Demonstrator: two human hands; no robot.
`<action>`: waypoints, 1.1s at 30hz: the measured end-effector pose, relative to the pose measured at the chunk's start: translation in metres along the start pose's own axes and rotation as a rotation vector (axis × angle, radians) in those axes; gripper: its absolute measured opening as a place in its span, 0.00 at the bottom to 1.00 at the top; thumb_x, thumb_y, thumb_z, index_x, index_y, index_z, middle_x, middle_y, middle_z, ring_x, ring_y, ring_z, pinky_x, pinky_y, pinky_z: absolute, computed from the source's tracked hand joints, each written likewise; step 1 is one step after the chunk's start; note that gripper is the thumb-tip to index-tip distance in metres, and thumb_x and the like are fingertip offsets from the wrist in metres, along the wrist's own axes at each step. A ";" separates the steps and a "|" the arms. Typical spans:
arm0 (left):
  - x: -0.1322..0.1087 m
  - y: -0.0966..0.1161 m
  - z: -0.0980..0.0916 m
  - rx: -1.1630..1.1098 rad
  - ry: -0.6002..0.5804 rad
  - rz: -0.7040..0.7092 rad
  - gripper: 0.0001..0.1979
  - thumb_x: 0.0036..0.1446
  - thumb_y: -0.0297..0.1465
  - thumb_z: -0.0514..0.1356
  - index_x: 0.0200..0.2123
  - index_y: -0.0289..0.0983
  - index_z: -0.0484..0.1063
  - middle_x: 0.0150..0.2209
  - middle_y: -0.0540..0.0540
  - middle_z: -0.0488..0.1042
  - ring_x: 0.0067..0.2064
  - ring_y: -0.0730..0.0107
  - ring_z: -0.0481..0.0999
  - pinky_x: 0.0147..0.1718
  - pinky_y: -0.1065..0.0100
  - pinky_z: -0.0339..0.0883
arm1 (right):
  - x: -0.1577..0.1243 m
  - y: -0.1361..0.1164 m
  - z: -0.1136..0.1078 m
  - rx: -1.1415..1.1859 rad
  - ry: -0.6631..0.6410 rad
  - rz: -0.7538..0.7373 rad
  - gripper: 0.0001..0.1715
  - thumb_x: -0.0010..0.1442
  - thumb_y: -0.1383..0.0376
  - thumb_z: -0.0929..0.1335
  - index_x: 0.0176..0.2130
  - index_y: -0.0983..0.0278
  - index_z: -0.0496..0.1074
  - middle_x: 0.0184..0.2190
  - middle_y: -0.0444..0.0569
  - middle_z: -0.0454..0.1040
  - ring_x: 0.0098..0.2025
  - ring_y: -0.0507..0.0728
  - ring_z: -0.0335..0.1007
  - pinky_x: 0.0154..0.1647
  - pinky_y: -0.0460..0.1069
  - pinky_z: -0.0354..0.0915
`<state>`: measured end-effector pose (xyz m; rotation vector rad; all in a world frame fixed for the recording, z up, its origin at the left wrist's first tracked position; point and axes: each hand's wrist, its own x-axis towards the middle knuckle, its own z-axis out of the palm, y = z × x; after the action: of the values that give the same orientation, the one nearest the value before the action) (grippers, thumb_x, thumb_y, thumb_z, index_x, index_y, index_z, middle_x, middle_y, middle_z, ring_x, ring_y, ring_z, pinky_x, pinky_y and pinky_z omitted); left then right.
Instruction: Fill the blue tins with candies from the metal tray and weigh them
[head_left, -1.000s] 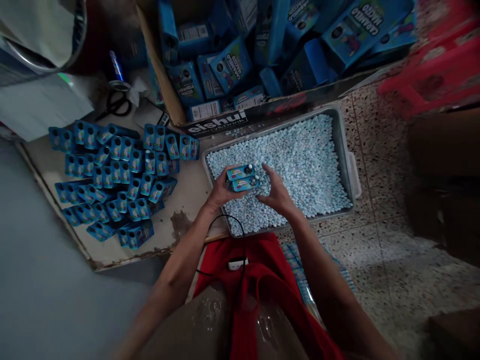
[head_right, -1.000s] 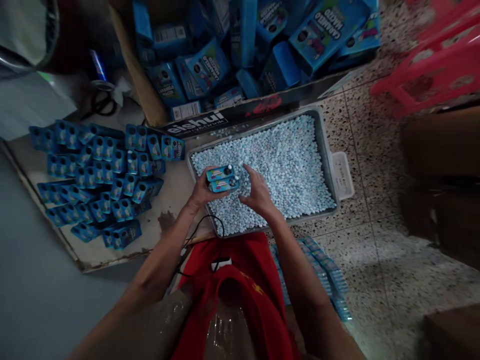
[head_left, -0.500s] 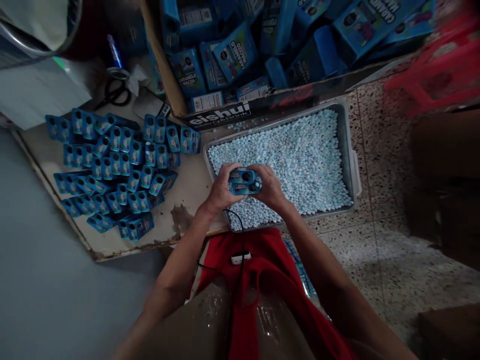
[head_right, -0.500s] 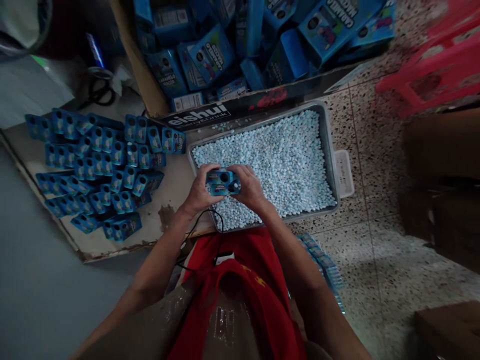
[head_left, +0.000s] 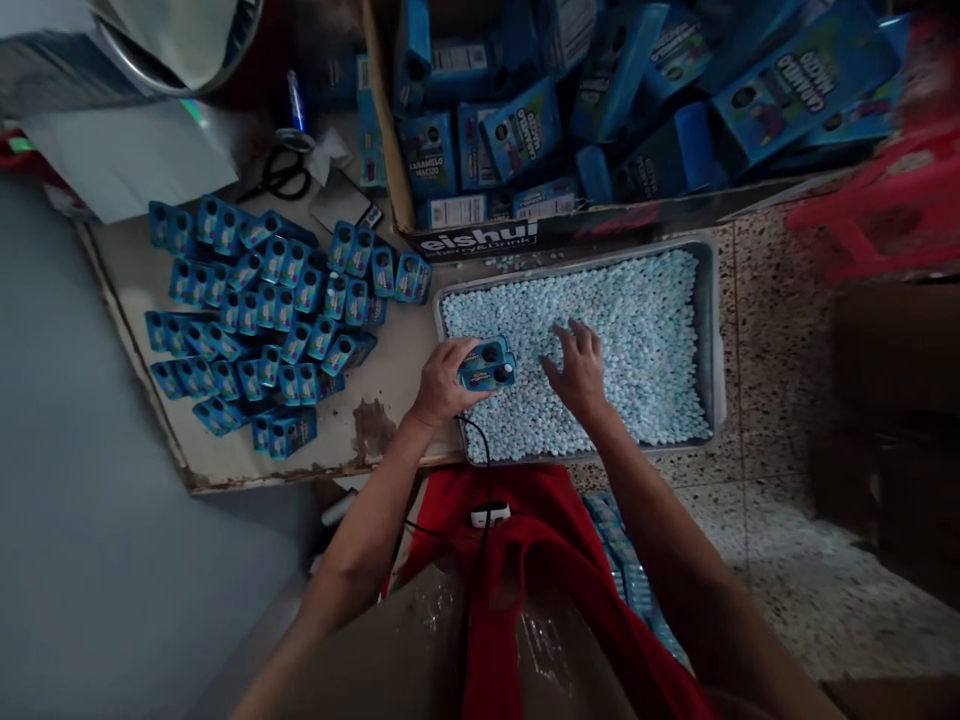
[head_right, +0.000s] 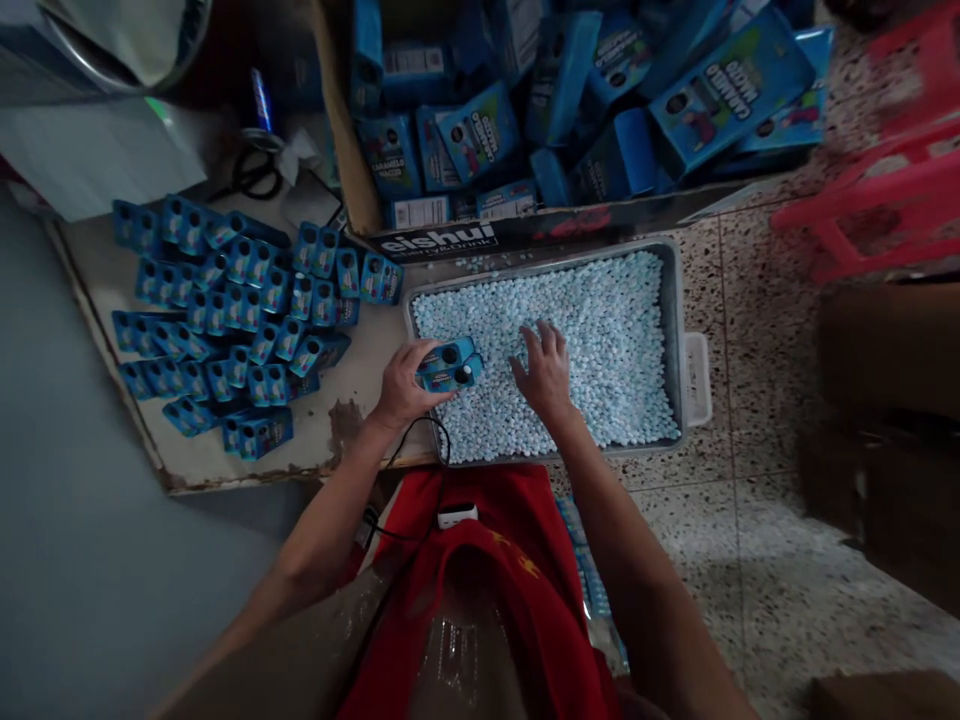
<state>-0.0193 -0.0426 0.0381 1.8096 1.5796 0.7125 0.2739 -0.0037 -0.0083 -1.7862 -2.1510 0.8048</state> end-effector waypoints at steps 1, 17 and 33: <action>-0.003 -0.001 -0.001 0.023 0.004 -0.021 0.43 0.45 0.29 0.83 0.65 0.42 0.76 0.61 0.38 0.82 0.63 0.43 0.82 0.68 0.46 0.78 | 0.004 0.005 0.004 -0.008 0.022 -0.007 0.32 0.74 0.56 0.69 0.71 0.62 0.71 0.74 0.68 0.66 0.78 0.77 0.57 0.76 0.80 0.61; -0.017 -0.037 -0.042 0.077 0.464 -0.171 0.37 0.47 0.36 0.83 0.60 0.42 0.76 0.54 0.39 0.80 0.55 0.44 0.82 0.58 0.43 0.80 | 0.017 -0.022 -0.026 0.040 0.405 -0.101 0.22 0.76 0.53 0.69 0.62 0.58 0.77 0.69 0.65 0.69 0.73 0.76 0.66 0.73 0.81 0.62; 0.003 -0.058 -0.061 0.278 0.628 -0.736 0.46 0.51 0.41 0.82 0.69 0.34 0.72 0.66 0.24 0.70 0.68 0.29 0.75 0.66 0.39 0.74 | 0.325 -0.146 -0.124 -0.544 -0.220 -0.421 0.43 0.67 0.78 0.67 0.77 0.69 0.65 0.76 0.69 0.64 0.76 0.76 0.62 0.72 0.67 0.65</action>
<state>-0.1026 -0.0279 0.0346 1.0366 2.6542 0.7493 0.1403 0.3252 0.1192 -1.3895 -2.9677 0.3423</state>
